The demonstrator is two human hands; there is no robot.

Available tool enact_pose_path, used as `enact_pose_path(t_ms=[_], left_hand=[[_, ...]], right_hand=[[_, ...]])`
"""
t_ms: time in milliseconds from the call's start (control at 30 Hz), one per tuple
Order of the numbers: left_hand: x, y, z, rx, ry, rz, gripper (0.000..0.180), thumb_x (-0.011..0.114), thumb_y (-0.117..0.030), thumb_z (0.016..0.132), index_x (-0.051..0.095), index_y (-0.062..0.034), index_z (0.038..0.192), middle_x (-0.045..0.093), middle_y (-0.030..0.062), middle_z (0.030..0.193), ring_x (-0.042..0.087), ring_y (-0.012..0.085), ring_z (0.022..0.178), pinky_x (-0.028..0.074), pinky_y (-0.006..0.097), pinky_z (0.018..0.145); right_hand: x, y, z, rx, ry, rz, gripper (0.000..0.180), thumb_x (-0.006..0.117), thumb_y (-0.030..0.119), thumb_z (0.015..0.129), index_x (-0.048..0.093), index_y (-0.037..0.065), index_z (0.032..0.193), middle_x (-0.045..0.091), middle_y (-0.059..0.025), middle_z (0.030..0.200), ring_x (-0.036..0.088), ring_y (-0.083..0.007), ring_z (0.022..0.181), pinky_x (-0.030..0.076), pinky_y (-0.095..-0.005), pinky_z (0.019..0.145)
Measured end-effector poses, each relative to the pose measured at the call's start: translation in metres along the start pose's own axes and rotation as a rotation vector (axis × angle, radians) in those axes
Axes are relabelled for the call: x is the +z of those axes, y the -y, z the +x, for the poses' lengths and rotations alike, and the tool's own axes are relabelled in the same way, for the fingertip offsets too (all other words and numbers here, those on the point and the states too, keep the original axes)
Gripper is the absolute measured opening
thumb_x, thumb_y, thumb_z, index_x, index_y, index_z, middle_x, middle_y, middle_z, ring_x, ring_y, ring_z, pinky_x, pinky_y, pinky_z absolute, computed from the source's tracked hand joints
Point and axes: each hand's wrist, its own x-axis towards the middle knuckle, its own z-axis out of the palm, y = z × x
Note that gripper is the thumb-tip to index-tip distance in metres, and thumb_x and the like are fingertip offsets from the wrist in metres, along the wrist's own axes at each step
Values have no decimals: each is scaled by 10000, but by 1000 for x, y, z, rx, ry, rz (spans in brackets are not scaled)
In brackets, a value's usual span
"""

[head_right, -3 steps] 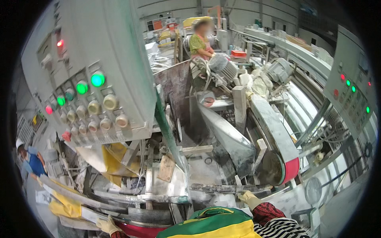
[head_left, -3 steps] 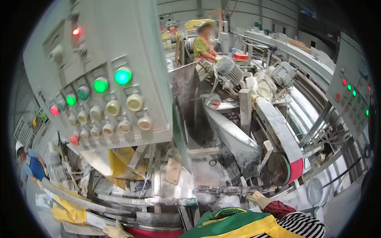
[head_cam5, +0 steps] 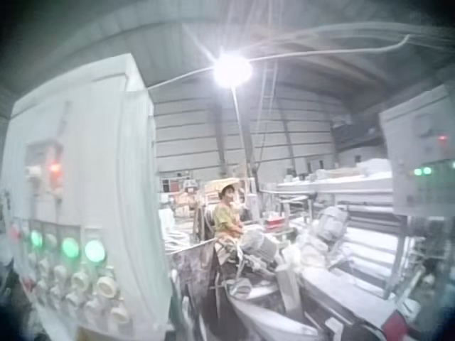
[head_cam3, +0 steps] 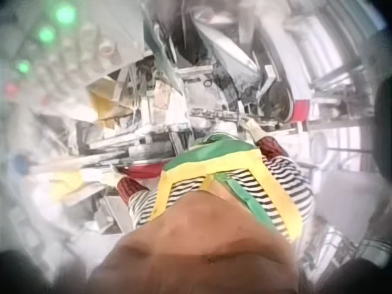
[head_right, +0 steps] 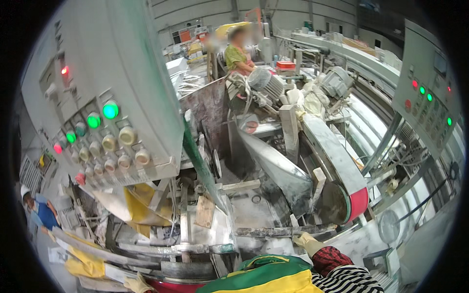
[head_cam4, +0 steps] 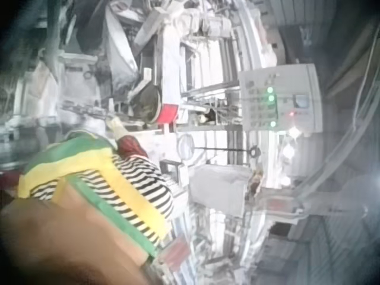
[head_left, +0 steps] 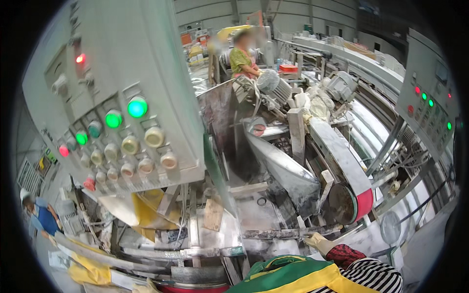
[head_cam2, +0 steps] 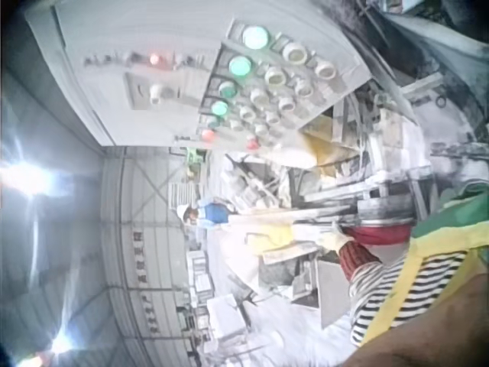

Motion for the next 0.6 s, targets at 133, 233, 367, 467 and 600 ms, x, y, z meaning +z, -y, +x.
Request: enact_pose_path(t_ms=[133,233,367,467,600], left_hand=[[-61,-9,-24,92,48,33,791,321,-569,1001,347,91,1437,335,332,1473,297,457,1393,227,562,1152],[-101,-29,-45,-81,51,-354,719,290,-534,1019,390,45,1434,386,254,1480,285,426,1413,228,521,1166],[-115,-28,-46,57,247,-242,669,285,-520,1024,424,-2,1425,460,190,1448,311,418,1403,311,517,1121],[-90,-20,-48,-123,78,-302,663,283,-516,1026,425,-7,1426,454,199,1449,326,418,1394,329,528,1102],[-100,-28,-53,-69,47,-203,666,290,-517,1025,417,-3,1429,411,218,1473,314,422,1397,337,553,1083]], right_hand=[[-11,-6,-13,-12,-7,-69,437,563,353,858,634,112,1215,686,-190,1092,651,-377,1017,505,-436,890],[-8,-39,-11,4,-35,-109,474,550,385,841,626,129,1234,663,-218,1135,627,-413,1054,498,-453,916],[-7,-60,-20,64,-68,-116,485,603,374,830,621,146,1258,656,-216,1162,627,-388,1076,490,-439,926],[-10,-42,-31,66,-39,-79,469,644,327,827,626,147,1259,673,-201,1136,646,-339,1056,494,-417,903],[-4,-59,-26,24,-29,-8,420,626,283,838,640,114,1222,708,-162,999,683,-297,911,523,-397,803]])
